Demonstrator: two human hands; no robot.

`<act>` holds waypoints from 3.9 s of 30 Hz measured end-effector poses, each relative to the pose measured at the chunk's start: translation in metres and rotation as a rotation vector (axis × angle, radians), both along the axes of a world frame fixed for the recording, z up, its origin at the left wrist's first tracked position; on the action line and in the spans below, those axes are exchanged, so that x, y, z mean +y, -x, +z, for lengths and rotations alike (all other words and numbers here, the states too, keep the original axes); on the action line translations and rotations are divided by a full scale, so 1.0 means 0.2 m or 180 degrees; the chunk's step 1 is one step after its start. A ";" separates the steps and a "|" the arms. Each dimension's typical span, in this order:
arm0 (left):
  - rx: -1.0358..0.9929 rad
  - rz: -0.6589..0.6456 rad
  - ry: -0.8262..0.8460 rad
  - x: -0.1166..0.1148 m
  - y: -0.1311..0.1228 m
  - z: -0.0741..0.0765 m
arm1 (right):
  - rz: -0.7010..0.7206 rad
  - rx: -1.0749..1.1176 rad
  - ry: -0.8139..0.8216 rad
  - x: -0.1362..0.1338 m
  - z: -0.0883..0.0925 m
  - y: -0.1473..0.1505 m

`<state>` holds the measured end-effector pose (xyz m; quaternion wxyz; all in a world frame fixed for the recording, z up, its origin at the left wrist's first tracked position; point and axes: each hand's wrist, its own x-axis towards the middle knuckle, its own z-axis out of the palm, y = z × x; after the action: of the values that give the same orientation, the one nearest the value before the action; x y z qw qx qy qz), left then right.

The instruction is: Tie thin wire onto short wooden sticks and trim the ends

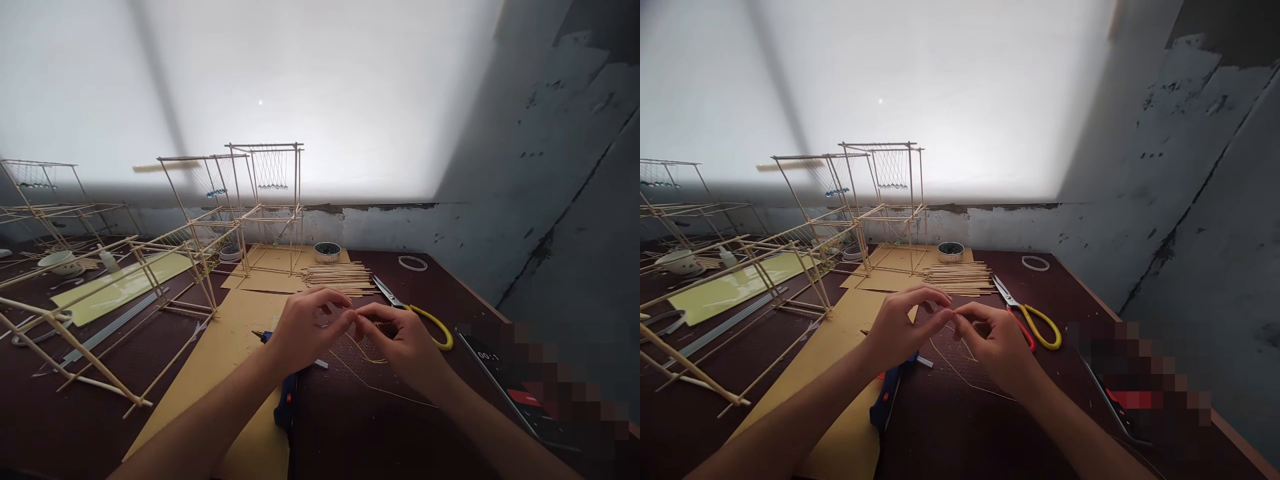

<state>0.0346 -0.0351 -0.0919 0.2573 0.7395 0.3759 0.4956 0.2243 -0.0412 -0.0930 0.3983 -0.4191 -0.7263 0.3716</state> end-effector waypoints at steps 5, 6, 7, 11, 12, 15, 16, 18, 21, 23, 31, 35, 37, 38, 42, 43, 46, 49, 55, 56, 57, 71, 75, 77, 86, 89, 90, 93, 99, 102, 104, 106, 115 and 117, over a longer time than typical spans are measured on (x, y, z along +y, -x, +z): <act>-0.0317 -0.0152 0.0350 0.00 0.01 0.00 | -0.0096 0.0068 0.0020 -0.02 0.01 0.01; -0.0376 -0.0215 0.0419 0.01 0.00 0.00 | -0.0097 0.0060 0.0016 -0.02 0.01 0.01; -0.0423 -0.0281 0.0468 0.01 0.00 0.00 | -0.0100 0.0051 0.0008 -0.03 0.02 0.01; -0.0512 -0.0426 0.0486 0.01 0.00 0.00 | -0.0115 0.0009 -0.0041 -0.03 0.02 0.01; -0.0525 -0.0433 0.0486 0.01 0.00 0.00 | -0.0116 -0.0006 -0.0057 -0.03 0.02 0.01; -0.0572 -0.0442 0.0476 0.01 0.00 0.00 | -0.0104 -0.0046 -0.0082 -0.03 0.02 0.01; -0.0591 -0.0452 0.0465 0.01 0.00 -0.01 | -0.0095 -0.0056 -0.0088 -0.03 0.03 0.01; -0.0629 -0.0473 0.0454 0.02 0.00 -0.01 | -0.0082 -0.0072 -0.0106 -0.03 0.03 0.01; -0.0667 -0.0478 0.0515 0.02 0.00 -0.02 | -0.0101 -0.0094 -0.0101 -0.03 0.03 0.01; -0.0677 -0.0470 0.0546 0.02 0.00 -0.02 | -0.0116 -0.0112 -0.0079 -0.03 0.02 0.01; -0.0767 -0.0486 0.0570 0.02 0.01 -0.02 | -0.0147 -0.0152 -0.0116 -0.03 0.02 0.00; -0.0809 -0.0514 0.0579 0.02 0.00 -0.02 | -0.0142 -0.0146 -0.0126 -0.03 0.03 0.01; -0.0819 -0.0520 0.0575 0.02 0.00 -0.02 | -0.0151 -0.0150 -0.0116 -0.03 0.03 0.01; -0.0824 -0.0519 0.0572 0.02 0.00 -0.02 | -0.0155 -0.0157 -0.0109 -0.03 0.03 0.01; -0.0824 -0.0476 0.0581 0.03 0.01 -0.02 | -0.0147 -0.0184 -0.0108 -0.03 0.02 0.01; -0.0825 -0.0475 0.0582 0.03 0.01 -0.02 | -0.0149 -0.0192 -0.0109 -0.03 0.02 0.01; -0.0822 -0.0493 0.0548 0.02 0.01 -0.01 | -0.0158 -0.0207 -0.0087 -0.03 0.02 0.00; -0.0774 -0.0467 0.0520 0.02 0.01 -0.01 | -0.0118 -0.0223 -0.0102 -0.03 0.02 0.00; -0.0751 -0.0398 0.0602 0.02 0.00 -0.02 | -0.0016 -0.0275 -0.0179 -0.02 0.01 0.01; -0.0762 -0.0352 0.0585 0.02 0.00 -0.02 | -0.0020 -0.0287 -0.0187 -0.02 0.01 0.01; -0.0756 -0.0254 0.0541 0.03 0.00 -0.02 | -0.0027 -0.0296 -0.0184 -0.02 0.01 0.01; -0.0021 0.2368 -0.0838 0.19 0.29 0.07 | -0.0213 -0.0386 -0.0072 -0.01 0.03 -0.01; 0.0107 0.2718 -0.1002 0.22 0.36 0.08 | -0.0284 -0.0446 -0.0158 0.01 0.02 -0.02; 0.0138 0.2858 -0.1072 0.23 0.39 0.08 | -0.0363 -0.0464 -0.0196 0.03 0.01 -0.02; 0.0279 0.3198 -0.1203 0.28 0.50 0.07 | -0.0751 -0.0327 -0.0381 0.05 0.02 -0.06; 0.0331 0.3244 -0.1098 0.29 0.52 0.06 | -0.0936 -0.0218 -0.0526 0.06 0.03 -0.07; 0.0340 0.3255 -0.1072 0.29 0.52 0.06 | -0.0998 -0.0169 -0.0569 0.06 0.03 -0.07; 0.0380 0.3299 -0.1033 0.29 0.51 0.06 | -0.1170 0.0031 -0.0675 0.06 0.03 -0.08; 0.0491 0.3258 -0.0982 0.30 0.51 0.06 | -0.1504 0.0418 -0.0633 0.05 0.04 -0.11; 0.0478 0.3275 -0.0970 0.30 0.51 0.06 | -0.1575 0.0489 -0.0480 0.05 0.05 -0.12; 0.0481 0.3243 -0.0967 0.30 0.51 0.05 | -0.1545 0.0542 -0.0432 0.05 0.05 -0.12; 0.0526 0.3198 -0.0930 0.30 0.51 0.05 | -0.1470 0.0551 -0.0464 0.05 0.06 -0.12; 0.1134 0.2742 0.0078 0.29 0.51 0.10 | -0.1339 0.0685 -0.0784 0.00 0.19 -0.09; 0.0886 0.2545 0.0033 0.24 0.47 0.15 | -0.1128 0.0651 -0.0860 -0.01 0.26 -0.08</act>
<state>-0.0603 0.0132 -0.0611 -0.0047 0.5940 0.6669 0.4499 0.2407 -0.0441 -0.0405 0.5812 -0.4431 -0.6405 0.2360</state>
